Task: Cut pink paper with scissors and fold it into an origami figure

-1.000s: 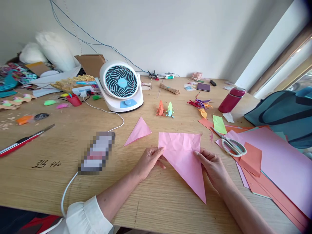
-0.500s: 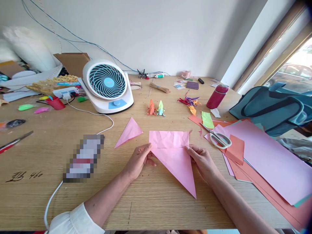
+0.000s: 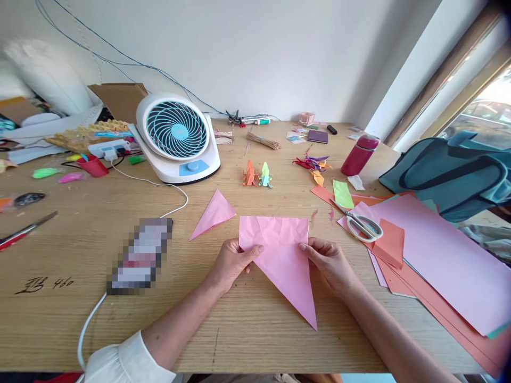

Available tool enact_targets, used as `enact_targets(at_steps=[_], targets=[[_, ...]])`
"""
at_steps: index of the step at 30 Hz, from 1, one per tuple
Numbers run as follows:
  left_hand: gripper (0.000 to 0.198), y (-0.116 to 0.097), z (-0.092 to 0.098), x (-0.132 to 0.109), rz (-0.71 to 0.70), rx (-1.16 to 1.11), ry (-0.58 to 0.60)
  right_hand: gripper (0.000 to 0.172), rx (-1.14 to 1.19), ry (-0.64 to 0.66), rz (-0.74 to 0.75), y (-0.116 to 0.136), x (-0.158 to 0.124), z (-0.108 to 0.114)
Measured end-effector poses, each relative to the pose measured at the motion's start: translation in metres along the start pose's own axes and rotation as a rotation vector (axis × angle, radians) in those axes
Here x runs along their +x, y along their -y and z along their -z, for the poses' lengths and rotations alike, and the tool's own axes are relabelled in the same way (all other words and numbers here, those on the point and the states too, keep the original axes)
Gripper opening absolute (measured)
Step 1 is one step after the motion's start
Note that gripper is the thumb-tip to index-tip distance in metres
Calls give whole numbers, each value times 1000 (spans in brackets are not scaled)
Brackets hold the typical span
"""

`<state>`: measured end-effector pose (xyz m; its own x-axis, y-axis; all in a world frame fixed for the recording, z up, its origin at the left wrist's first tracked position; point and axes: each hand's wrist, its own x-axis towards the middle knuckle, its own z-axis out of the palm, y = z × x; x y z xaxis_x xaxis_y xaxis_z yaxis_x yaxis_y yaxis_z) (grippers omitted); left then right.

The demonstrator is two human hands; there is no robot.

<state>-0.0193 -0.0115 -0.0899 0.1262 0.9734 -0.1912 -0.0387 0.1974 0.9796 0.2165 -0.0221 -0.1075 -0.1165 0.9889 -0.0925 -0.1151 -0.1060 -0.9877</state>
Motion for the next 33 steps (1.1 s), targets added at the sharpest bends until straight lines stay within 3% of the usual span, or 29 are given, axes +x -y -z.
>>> enact_targets(at_steps=[10, 19, 24, 33], targets=[[36, -7, 10, 6, -115, 13, 12, 35, 97, -43, -5, 12, -2, -4], [38, -16, 16, 4, -215, 102, 36, 36, 67, -47, -13, 9, -1, -1], [34, -16, 17, 5, -245, 99, 42, 31, 82, -91, -5, 7, -1, 1], [33, -20, 17, 6, -228, 58, 47, 24, 127, -62, 26, 7, -1, 0]])
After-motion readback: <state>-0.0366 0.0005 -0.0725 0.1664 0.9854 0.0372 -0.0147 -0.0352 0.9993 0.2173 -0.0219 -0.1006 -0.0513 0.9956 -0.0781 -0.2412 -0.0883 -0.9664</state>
